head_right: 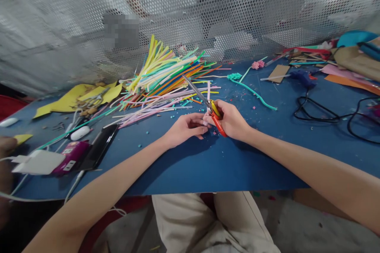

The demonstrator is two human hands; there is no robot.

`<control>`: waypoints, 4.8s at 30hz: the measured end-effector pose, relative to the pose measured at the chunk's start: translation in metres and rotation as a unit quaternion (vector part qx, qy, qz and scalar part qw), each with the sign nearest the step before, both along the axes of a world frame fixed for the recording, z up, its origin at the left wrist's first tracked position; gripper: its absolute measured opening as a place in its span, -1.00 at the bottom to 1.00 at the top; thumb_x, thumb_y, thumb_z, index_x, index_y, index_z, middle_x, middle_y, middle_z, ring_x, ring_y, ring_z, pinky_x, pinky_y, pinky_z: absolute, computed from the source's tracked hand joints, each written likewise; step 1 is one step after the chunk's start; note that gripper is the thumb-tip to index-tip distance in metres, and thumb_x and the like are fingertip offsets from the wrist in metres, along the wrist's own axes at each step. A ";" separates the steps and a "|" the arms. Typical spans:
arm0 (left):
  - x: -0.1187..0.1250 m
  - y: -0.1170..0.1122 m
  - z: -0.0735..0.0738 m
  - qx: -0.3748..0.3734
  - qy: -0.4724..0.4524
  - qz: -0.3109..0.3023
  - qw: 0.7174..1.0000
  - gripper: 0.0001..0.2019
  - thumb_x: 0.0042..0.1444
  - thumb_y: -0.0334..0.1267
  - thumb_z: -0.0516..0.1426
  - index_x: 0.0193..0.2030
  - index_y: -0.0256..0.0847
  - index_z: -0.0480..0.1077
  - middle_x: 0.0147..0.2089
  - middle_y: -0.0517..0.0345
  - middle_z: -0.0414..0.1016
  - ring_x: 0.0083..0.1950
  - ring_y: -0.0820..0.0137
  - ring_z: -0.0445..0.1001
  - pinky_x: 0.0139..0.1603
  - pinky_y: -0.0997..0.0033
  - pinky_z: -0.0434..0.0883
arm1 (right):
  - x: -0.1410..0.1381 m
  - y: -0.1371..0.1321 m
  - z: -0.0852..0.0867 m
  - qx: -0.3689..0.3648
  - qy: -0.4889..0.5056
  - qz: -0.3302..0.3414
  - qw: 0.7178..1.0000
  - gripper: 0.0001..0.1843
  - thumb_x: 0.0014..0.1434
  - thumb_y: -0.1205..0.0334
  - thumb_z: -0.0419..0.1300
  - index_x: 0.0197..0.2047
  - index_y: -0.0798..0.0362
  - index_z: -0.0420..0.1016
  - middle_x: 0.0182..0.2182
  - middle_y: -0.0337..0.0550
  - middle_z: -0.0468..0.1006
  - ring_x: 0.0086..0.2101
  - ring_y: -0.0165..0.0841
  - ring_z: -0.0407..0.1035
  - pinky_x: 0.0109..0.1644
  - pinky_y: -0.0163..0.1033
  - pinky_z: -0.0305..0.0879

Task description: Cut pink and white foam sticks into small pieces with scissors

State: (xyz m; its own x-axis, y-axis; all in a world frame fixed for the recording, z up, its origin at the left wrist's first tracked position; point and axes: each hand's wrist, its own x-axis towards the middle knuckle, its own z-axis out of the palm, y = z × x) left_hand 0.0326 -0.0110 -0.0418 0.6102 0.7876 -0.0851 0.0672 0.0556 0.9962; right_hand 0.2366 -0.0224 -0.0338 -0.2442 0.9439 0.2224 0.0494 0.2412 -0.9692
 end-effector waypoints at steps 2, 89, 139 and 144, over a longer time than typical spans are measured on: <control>0.001 -0.001 0.000 -0.001 0.007 0.024 1.000 -0.39 0.00 -0.06 0.41 0.16 -0.28 0.46 -0.08 -0.05 0.61 -0.16 0.36 0.60 -0.24 0.43 0.61 | 0.000 0.000 0.000 0.003 -0.004 0.000 1.000 -0.61 -0.04 0.08 0.49 -0.36 -0.02 0.36 -0.47 -0.28 0.47 -0.43 -0.36 0.40 -0.33 -0.22 0.39; -0.001 0.005 0.001 -0.065 0.020 0.027 0.997 -0.48 0.02 0.08 0.37 -0.03 -0.31 0.57 -0.09 -0.12 0.66 -0.28 0.42 0.65 -0.15 0.45 0.60 | -0.002 0.005 -0.006 0.017 0.018 -0.057 0.998 -0.67 -0.03 0.14 0.49 -0.29 0.01 0.45 -0.37 -0.23 0.53 -0.34 -0.35 0.40 -0.14 -0.19 0.38; -0.010 0.005 0.021 0.081 0.008 0.069 0.994 -0.57 0.10 0.07 0.31 -0.22 -0.36 0.57 -0.29 -0.04 0.65 -0.50 0.53 0.48 -0.44 0.51 0.56 | 0.077 0.022 0.036 0.016 -0.490 0.113 0.864 -0.48 0.10 -0.33 0.23 -0.34 -0.02 0.31 -0.45 -0.27 0.37 -0.45 -0.35 0.23 -0.31 -0.22 0.06; -0.009 -0.003 0.031 0.079 0.067 0.029 0.994 -0.59 0.14 0.05 0.28 -0.29 -0.36 0.59 -0.32 -0.05 0.66 -0.54 0.53 0.50 -0.50 0.58 0.48 | 0.074 0.015 0.040 -0.030 -0.454 0.179 0.873 -0.48 0.08 -0.31 0.27 -0.34 -0.01 0.28 -0.47 -0.31 0.28 -0.48 -0.39 0.14 -0.34 -0.24 0.03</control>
